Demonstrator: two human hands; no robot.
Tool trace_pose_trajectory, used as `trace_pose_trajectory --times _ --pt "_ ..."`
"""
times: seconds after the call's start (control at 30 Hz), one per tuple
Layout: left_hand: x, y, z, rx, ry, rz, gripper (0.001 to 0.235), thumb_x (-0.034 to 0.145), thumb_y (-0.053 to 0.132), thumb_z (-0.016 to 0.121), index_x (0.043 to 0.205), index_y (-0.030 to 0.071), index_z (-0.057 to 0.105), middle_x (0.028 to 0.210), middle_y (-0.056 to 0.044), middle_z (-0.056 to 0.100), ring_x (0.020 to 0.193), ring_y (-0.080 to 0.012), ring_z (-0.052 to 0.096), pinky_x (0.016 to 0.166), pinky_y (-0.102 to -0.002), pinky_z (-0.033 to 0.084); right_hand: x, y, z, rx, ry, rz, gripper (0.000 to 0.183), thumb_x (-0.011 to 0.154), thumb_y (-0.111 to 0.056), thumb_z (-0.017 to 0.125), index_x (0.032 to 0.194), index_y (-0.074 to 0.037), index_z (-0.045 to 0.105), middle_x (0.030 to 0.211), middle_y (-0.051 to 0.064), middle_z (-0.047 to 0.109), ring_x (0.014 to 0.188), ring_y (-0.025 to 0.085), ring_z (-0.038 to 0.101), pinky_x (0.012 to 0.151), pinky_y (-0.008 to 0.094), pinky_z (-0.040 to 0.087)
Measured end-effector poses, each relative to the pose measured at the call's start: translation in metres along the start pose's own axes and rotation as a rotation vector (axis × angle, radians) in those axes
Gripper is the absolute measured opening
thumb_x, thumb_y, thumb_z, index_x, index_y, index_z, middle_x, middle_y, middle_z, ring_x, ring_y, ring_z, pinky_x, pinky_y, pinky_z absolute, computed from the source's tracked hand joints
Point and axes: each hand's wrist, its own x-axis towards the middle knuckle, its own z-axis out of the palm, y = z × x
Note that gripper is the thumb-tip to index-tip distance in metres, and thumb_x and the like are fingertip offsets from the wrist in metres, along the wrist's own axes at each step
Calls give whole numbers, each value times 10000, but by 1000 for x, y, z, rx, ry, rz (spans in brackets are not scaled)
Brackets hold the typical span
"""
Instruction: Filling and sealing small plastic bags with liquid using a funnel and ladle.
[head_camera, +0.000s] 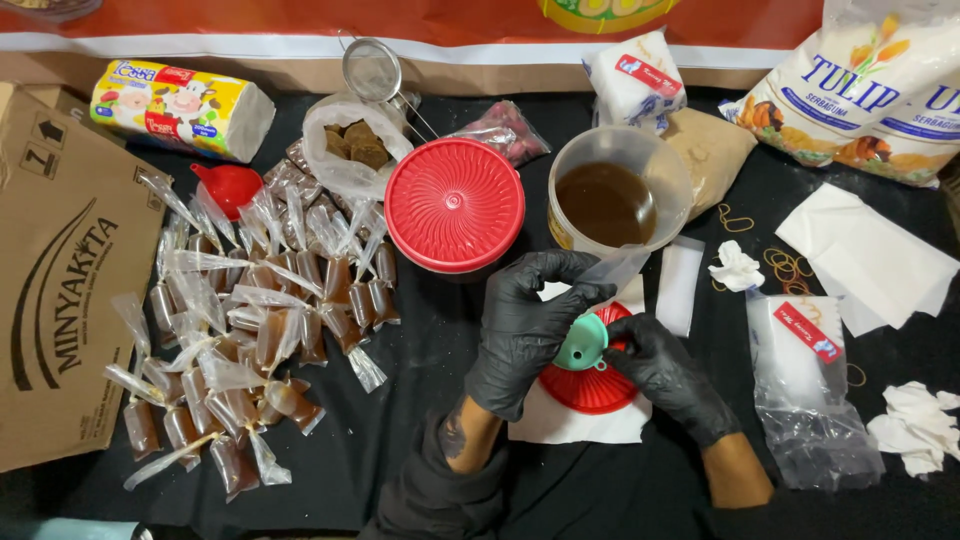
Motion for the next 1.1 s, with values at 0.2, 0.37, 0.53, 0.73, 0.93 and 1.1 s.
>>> trace_pose_trajectory --times 0.2,0.37,0.53,0.73,0.93,1.1 --pt "0 19 3 6 -16 19 182 768 17 832 790 -112 707 715 -316 674 835 -350 685 893 -458 544 7 -8 3 414 -111 81 138 908 -35 742 1040 -27 779 949 109 765 862 154 656 795 306 553" --pt "0 1 2 52 1 -7 201 726 85 880 834 -17 744 771 -213 711 891 -305 705 952 -423 534 -8 -44 0 470 -120 68 137 888 -49 760 1016 -15 795 866 97 741 752 125 601 692 244 495" --pt "-1 -23 -1 110 23 -38 273 672 172 941 891 105 794 842 -80 761 964 -248 731 1029 -379 521 -11 -24 -7 528 -77 19 206 857 -20 785 1059 15 777 821 109 728 717 137 629 664 263 492" --pt "9 -12 -13 72 -23 -100 210 707 163 938 872 160 808 840 -40 787 911 -214 741 1029 -374 538 -19 18 -49 374 -108 -132 214 856 36 772 1068 7 779 892 118 775 837 166 662 762 350 575" --pt "10 -1 -22 38 -183 -62 280 756 115 873 1005 58 759 951 -47 765 897 -145 717 862 -293 603 -73 -70 -88 383 434 -264 108 1007 -88 631 1114 -76 638 912 53 648 774 130 584 693 238 471" --pt "6 1 -19 109 -210 -25 262 745 141 887 966 80 759 956 -46 757 914 -155 721 830 -299 603 -71 -101 -93 -94 880 -664 112 1217 86 670 1216 127 565 1127 295 663 860 347 684 847 412 542"
